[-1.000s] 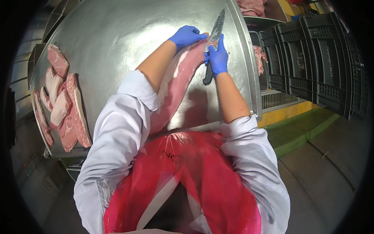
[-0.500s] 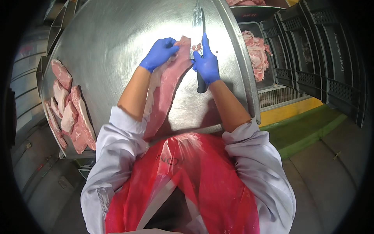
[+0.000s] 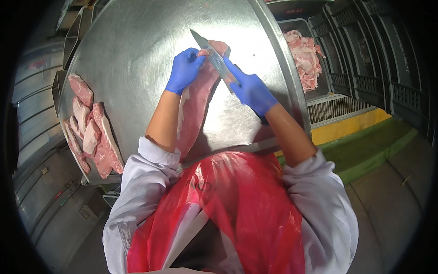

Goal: The person uses a knife to trim fat and cut large pieces of raw meat on a stainless steel table. They repeatedly separate lean meat from fat layers and place the trimmed pieces into a nearby container.

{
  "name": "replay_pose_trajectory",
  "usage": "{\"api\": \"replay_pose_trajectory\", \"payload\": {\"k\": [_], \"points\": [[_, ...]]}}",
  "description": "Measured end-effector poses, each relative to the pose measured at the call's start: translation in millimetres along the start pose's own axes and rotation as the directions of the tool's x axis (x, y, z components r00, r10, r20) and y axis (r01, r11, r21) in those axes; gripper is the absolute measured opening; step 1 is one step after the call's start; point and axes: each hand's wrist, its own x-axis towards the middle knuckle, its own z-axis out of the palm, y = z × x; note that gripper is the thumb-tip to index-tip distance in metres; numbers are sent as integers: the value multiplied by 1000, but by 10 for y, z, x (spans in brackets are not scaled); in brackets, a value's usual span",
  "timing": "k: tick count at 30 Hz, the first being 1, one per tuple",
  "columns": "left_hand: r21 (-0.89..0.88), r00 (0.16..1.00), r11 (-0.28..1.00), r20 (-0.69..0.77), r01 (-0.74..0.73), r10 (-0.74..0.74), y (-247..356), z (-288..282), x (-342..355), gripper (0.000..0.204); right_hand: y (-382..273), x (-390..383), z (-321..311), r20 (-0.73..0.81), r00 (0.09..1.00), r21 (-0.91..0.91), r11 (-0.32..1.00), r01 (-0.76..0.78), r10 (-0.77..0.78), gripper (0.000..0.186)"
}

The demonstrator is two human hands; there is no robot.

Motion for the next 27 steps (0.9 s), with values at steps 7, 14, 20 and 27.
{"api": "replay_pose_trajectory", "payload": {"k": [7,14,20,27], "points": [[213,981,965,151,-151,121,362,-98,290,26,-165,604,3,27,998,223,973,-63,58,68],[281,937,937,334,-205,104,497,-253,708,34,148,216,316,86,994,421,901,-100,70,71],[243,895,899,359,-363,265,270,-185,946,27,-82,404,496,92,991,403,906,-128,99,73],[87,916,979,378,-182,137,539,-191,919,27,-260,540,730,72,991,463,877,-131,110,76]]}}
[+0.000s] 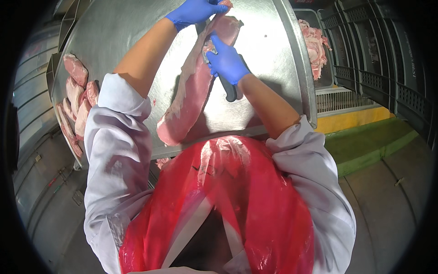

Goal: The person uses a knife to trim fat and cut large pieces of raw meat on a stainless steel table. They repeatedly separate lean meat from fat layers and place the trimmed pieces into a nearby container.

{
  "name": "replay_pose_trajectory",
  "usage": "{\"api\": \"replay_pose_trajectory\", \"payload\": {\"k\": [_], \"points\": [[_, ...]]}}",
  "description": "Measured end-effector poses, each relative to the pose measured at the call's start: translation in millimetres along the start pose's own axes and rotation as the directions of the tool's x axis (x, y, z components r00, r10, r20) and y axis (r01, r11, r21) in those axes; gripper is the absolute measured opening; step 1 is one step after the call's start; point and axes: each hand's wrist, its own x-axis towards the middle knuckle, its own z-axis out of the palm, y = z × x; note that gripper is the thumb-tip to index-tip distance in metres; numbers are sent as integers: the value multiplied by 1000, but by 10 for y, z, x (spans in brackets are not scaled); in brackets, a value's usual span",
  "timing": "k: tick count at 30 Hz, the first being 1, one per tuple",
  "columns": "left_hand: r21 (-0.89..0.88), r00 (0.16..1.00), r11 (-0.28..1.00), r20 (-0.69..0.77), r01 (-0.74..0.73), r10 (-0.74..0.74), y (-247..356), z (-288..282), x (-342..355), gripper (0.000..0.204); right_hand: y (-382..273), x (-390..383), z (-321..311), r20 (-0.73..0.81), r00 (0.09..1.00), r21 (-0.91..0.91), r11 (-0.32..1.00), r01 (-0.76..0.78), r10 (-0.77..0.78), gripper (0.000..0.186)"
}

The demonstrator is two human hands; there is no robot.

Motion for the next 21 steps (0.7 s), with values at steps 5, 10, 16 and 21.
{"api": "replay_pose_trajectory", "payload": {"k": [5,10,16,21], "points": [[-10,996,997,-54,-78,77,-75,-165,-2,32,199,-677,173,24,1000,-134,991,0,4,75],[68,996,994,-44,-80,83,193,-194,-90,36,148,-264,244,-1,1000,-300,954,6,-7,73],[141,989,988,-126,-58,76,354,-331,-233,35,373,-760,321,41,997,-367,928,71,-60,70],[63,989,993,-104,-99,105,255,-433,-164,32,268,-619,378,43,999,-492,870,29,-9,75]]}}
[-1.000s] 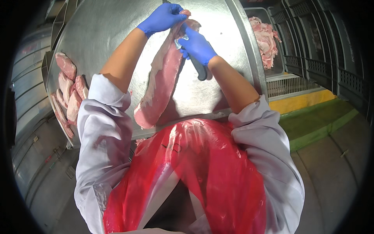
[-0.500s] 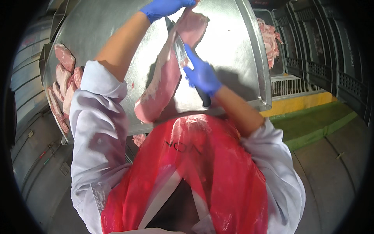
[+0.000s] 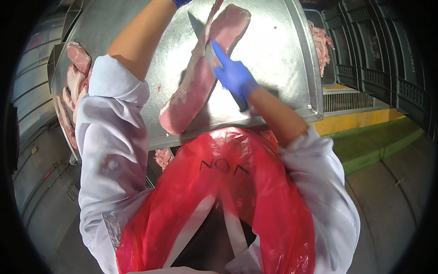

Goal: The person uses a knife to trim fat and cut large pieces of raw meat on a stainless steel table. They repeatedly separate lean meat from fat layers and place the trimmed pieces into a nearby container.

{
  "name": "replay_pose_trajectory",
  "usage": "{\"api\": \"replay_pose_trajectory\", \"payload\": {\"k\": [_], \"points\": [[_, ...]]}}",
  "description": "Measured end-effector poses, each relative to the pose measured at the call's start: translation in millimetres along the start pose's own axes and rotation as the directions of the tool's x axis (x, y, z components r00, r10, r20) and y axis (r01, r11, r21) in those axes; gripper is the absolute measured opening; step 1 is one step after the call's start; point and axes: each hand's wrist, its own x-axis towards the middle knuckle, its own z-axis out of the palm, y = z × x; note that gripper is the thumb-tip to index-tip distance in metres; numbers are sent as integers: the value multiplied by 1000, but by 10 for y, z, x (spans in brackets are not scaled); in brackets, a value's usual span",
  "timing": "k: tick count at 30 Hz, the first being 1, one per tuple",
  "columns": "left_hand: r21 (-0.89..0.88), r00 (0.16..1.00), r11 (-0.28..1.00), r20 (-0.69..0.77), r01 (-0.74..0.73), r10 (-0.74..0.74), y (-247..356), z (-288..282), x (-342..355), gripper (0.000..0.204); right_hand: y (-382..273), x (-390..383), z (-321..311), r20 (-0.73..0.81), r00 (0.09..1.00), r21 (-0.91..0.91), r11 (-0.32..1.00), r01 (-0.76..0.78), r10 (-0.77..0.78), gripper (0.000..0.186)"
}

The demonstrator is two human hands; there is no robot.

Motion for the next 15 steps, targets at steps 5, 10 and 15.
{"api": "replay_pose_trajectory", "payload": {"k": [5,10,15], "points": [[-74,998,996,-42,-48,45,25,-66,-106,30,143,-166,88,36,989,81,987,138,-141,73],[39,996,998,-81,-39,42,331,-116,-200,30,-7,83,240,-53,990,192,972,139,-131,69],[16,993,999,-113,-34,36,453,-194,-299,34,-89,-137,284,69,996,295,955,32,-55,72]]}}
